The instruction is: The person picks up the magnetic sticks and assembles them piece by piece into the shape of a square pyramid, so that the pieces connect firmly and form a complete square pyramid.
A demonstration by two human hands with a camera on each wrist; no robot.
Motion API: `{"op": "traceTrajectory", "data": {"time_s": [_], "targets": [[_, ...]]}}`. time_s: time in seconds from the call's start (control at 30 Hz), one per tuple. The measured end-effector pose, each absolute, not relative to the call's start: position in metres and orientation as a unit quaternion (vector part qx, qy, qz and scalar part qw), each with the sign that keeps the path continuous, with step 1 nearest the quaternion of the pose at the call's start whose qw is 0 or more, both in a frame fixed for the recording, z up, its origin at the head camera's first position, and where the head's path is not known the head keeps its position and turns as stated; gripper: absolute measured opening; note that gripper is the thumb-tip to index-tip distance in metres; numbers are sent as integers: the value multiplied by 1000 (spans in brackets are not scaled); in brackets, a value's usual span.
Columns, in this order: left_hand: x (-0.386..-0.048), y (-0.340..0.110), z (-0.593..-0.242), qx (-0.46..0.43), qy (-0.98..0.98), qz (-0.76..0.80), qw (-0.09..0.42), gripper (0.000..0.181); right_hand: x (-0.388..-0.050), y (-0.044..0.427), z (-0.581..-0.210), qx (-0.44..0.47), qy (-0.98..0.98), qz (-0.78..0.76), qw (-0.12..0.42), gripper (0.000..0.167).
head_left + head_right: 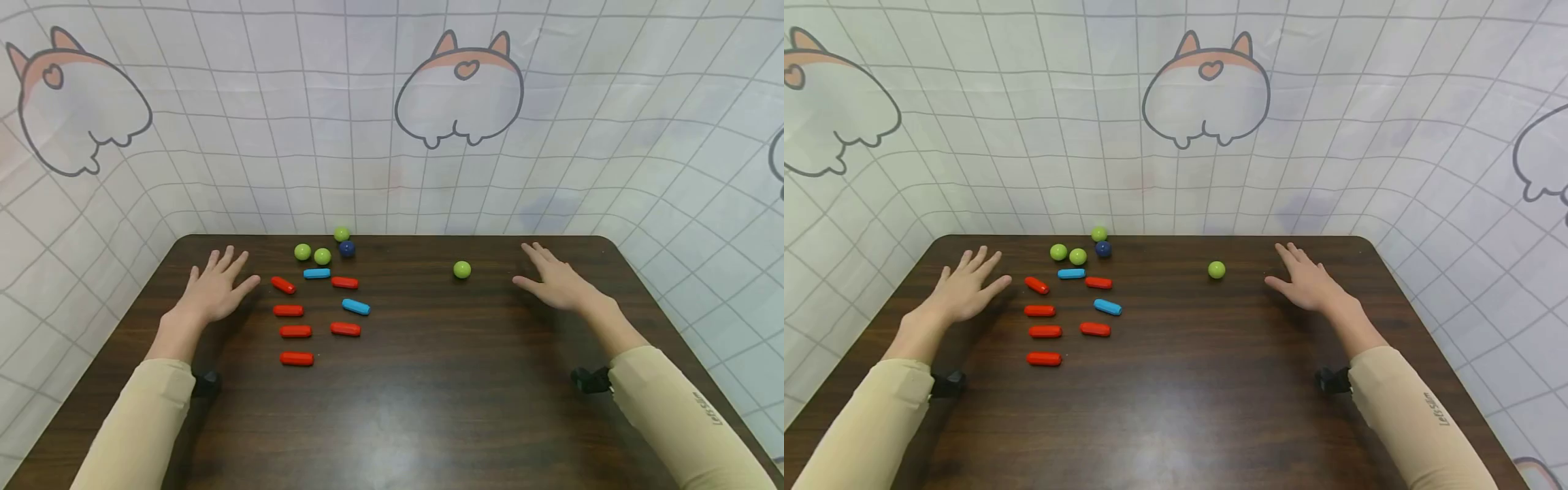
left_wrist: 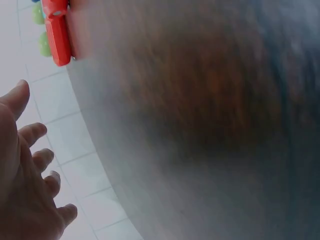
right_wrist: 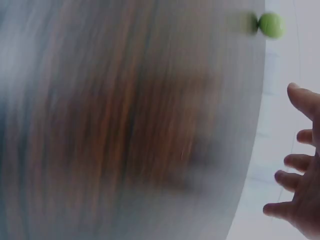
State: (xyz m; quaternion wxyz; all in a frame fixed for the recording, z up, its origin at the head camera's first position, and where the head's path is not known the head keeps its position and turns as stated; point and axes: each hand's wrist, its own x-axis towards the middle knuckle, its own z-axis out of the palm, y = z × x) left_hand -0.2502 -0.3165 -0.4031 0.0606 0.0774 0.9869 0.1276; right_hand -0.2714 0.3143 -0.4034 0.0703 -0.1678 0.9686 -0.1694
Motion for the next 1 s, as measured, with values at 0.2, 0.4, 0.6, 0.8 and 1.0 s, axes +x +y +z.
{"op": "traceTrajectory", "data": {"time_s": [0.2, 0.4, 0.6, 0.8, 1.0], "targets": [[-248, -309, -402, 87, 984, 142, 61, 82, -272, 292, -401, -208, 954, -211, 44, 75], [-244, -300, -399, 98, 981, 158, 58, 79, -282, 273, -403, -213, 945, -245, 40, 64], [-240, -289, -399, 114, 977, 177, 44, 72, -296, 261, -411, -206, 944, -256, 39, 60], [-236, -284, -402, 134, 972, 190, 24, 66, -305, 253, -417, -207, 943, -259, 30, 56], [-228, -274, -400, 153, 961, 229, -3, 54, -309, 249, -419, -191, 949, -249, 25, 45]]}}
